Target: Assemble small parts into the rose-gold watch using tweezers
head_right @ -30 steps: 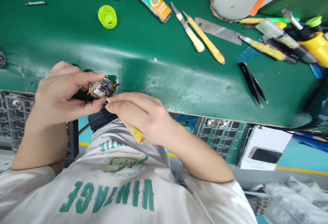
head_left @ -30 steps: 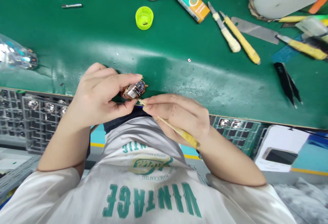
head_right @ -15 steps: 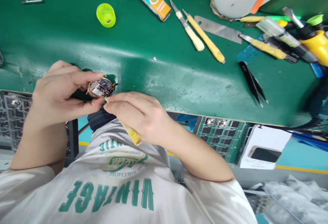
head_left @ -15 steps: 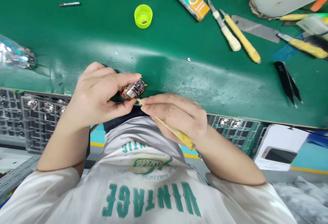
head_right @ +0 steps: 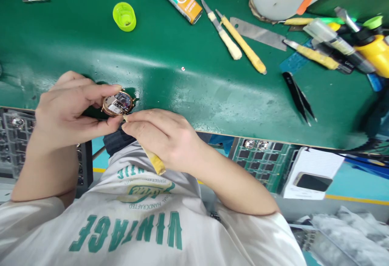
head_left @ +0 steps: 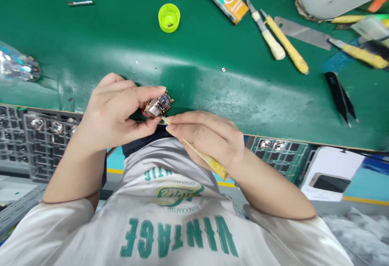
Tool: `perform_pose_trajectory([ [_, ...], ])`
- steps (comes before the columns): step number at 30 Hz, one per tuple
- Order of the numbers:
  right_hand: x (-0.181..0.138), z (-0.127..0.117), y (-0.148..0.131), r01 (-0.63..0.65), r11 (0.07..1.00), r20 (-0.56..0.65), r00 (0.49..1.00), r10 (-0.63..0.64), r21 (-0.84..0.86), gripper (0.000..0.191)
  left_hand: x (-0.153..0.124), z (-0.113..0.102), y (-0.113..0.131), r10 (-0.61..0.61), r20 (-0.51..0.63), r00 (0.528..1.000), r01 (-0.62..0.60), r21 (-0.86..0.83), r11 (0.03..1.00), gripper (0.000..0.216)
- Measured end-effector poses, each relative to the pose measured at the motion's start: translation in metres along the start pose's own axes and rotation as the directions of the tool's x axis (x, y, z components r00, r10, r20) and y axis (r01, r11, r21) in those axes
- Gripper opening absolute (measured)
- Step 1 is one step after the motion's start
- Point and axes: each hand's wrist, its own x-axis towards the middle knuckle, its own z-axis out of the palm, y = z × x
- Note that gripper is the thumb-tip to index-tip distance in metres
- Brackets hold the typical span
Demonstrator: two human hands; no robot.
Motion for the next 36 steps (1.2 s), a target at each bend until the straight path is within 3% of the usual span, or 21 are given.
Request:
perform_pose_trajectory([
  [4,0.016,-0.007,-0.007,0.099,0.99,0.096,0.991,-0.09,-0.096,0.018,-0.002,0.001,-0.003,0.034,-0.02,0.999,-0.035,-0.022,0.999,0.043],
  [7,0.024,-0.009,-0.013,0.106,0.973,0.14,0.987,-0.078,-0.204,0.021,-0.002,0.0,-0.004,0.031,-0.001,1.0,-0.031,-0.023,0.999,0.043],
  [9,0.023,-0.008,-0.012,0.114,0.975,0.141,0.986,-0.088,-0.188,0.02,-0.001,-0.001,-0.004,0.041,-0.007,0.999,-0.041,-0.01,0.999,0.043],
  [13,0.005,-0.006,-0.003,0.029,0.998,-0.05,0.998,-0.031,-0.052,0.018,0.0,-0.002,-0.002,0.014,0.025,1.0,-0.014,0.017,1.0,0.041],
  [16,-0.006,-0.007,0.003,-0.062,0.993,-0.262,0.964,0.034,-0.101,0.02,0.0,-0.004,0.0,-0.022,0.053,0.998,0.02,0.026,0.999,0.041],
  [18,-0.008,-0.008,0.006,-0.058,0.99,-0.314,0.949,0.014,-0.132,0.023,-0.001,-0.004,0.001,-0.026,0.052,0.998,0.024,0.034,0.999,0.042],
  [32,-0.006,-0.004,0.013,0.01,0.993,-0.278,0.96,-0.043,-0.119,0.024,0.0,-0.004,0.002,-0.024,0.046,0.999,0.022,0.052,0.998,0.044],
  [36,-0.006,-0.009,0.009,-0.032,0.993,-0.261,0.965,0.0,-0.118,0.022,0.001,-0.004,0.003,-0.014,0.046,0.999,0.011,0.064,0.998,0.043],
])
